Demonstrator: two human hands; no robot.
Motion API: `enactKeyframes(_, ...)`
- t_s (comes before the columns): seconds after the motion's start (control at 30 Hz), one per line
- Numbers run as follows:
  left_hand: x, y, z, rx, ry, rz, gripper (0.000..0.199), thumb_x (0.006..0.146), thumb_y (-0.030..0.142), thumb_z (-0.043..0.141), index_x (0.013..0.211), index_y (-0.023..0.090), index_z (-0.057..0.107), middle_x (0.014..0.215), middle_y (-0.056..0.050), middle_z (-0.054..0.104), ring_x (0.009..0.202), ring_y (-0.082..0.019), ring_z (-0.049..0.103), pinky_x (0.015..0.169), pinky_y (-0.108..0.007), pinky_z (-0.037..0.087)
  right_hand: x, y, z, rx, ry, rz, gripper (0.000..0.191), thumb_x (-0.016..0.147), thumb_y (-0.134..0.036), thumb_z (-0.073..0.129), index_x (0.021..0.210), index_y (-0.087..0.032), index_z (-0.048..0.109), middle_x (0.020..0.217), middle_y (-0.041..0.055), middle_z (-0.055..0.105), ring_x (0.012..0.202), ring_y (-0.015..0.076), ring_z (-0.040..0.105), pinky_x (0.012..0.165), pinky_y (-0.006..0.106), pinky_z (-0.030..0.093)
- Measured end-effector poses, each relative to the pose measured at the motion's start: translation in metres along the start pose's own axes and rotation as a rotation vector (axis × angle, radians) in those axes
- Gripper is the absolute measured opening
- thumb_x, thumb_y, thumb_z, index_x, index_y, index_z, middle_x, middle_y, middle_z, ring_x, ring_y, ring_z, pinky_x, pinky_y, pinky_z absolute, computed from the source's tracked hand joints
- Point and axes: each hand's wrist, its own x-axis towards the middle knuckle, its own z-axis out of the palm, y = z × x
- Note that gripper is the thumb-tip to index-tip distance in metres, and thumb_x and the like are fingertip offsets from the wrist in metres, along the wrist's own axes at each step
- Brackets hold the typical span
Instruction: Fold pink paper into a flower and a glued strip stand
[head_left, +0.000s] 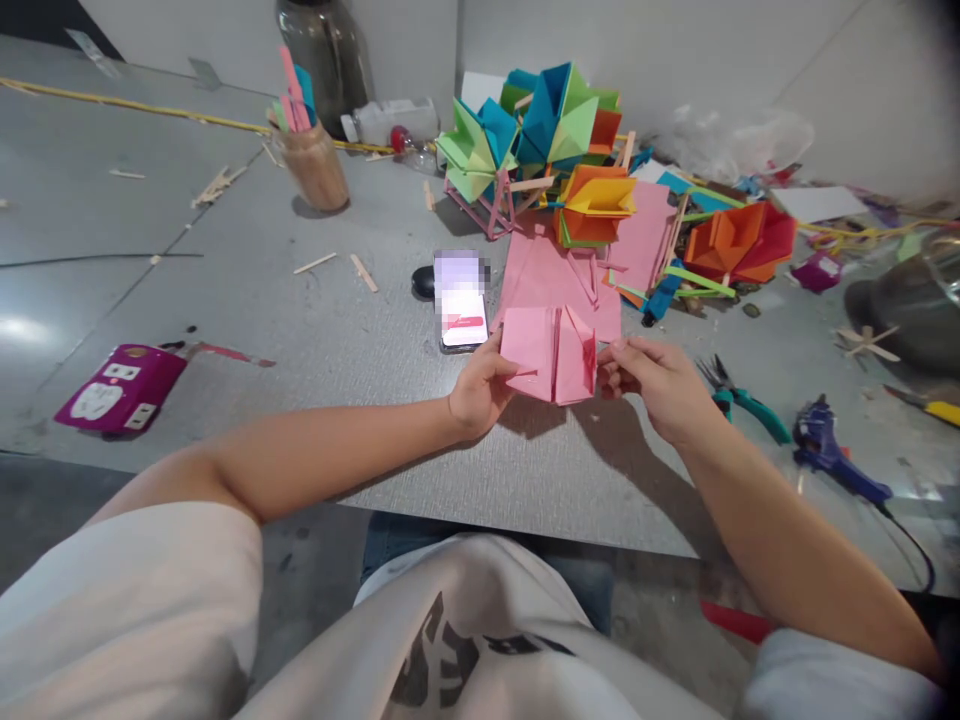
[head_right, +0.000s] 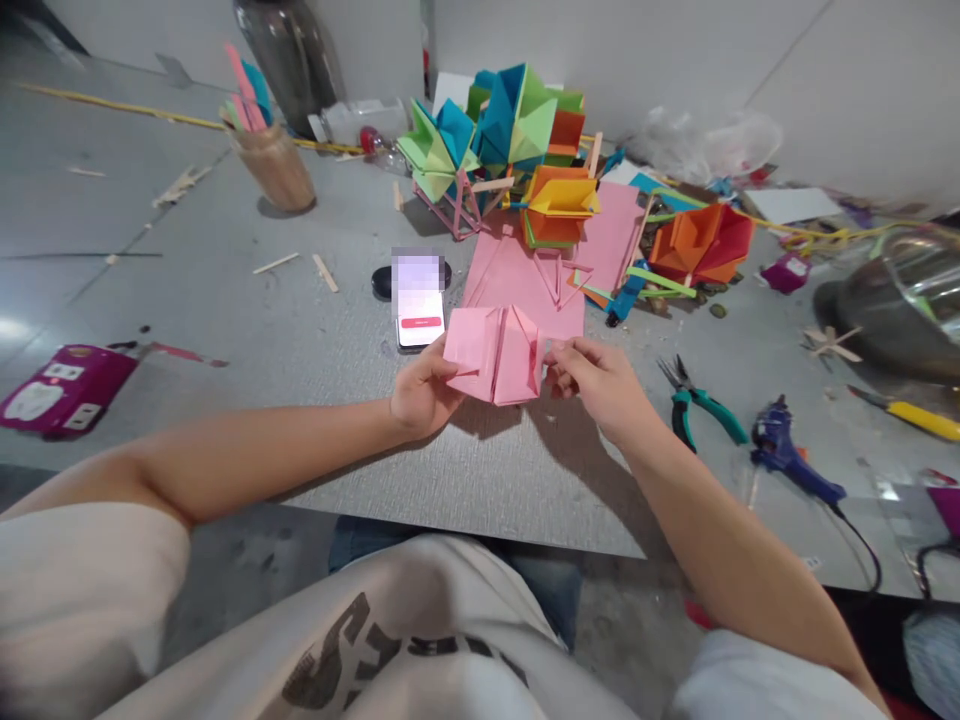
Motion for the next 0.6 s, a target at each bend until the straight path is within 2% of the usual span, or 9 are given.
enactKeyframes(0.13,-0.001,-0.002,-0.002,0.024,0.005,-0.009,0.058,0.066,0.029,0.076,0.124,0.022,0.073,0.112,-0.007,0.074,0.107,-0.028,0.071,0.088,-0.037,0.057,0.003,0.004,0.004,0.058,0.095,-0.068,0.058,0.079,-0.069,0.1,0.065,-0.023,0.066,0.057,-0.0036,0.057,0.054,0.0126,0.051,0.053,0.028,0.041)
enactKeyframes(0.3,-0.002,-0.007,-0.005,0.066,-0.075,0.009,0.049,0.07,0.032,0.081,0.117,0.024,0.072,0.111,-0.006,0.072,0.102,-0.026,0.067,0.093,-0.04,0.053,-0.009,0.012,-0.004,0.05,0.041,-0.091,0.049,0.082,-0.058,0.1,0.068,-0.022,0.068,0.059,-0.0049,0.055,0.054,0.01,0.042,0.051,0.027,0.028)
enactKeyframes(0.47,-0.004,-0.011,-0.013,0.217,-0.102,0.088,0.028,0.084,0.041,0.083,0.102,0.026,0.069,0.096,-0.002,0.063,0.086,-0.021,0.054,0.086,-0.038,0.046,-0.019,0.01,-0.004,-0.009,0.057,-0.069,0.04,0.086,-0.051,0.096,0.072,-0.023,0.071,0.061,-0.004,0.059,0.053,0.0118,0.047,0.051,0.03,0.034)
enactKeyframes(0.6,-0.006,-0.006,-0.015,0.535,-0.032,0.248,0.02,0.094,0.04,0.081,0.087,0.025,0.07,0.1,-0.004,0.064,0.093,-0.022,0.055,0.089,-0.039,0.045,-0.023,0.009,-0.001,-0.066,0.095,-0.147,0.039,0.086,-0.049,0.097,0.072,-0.025,0.069,0.061,-0.0032,0.06,0.054,0.013,0.047,0.05,0.031,0.034)
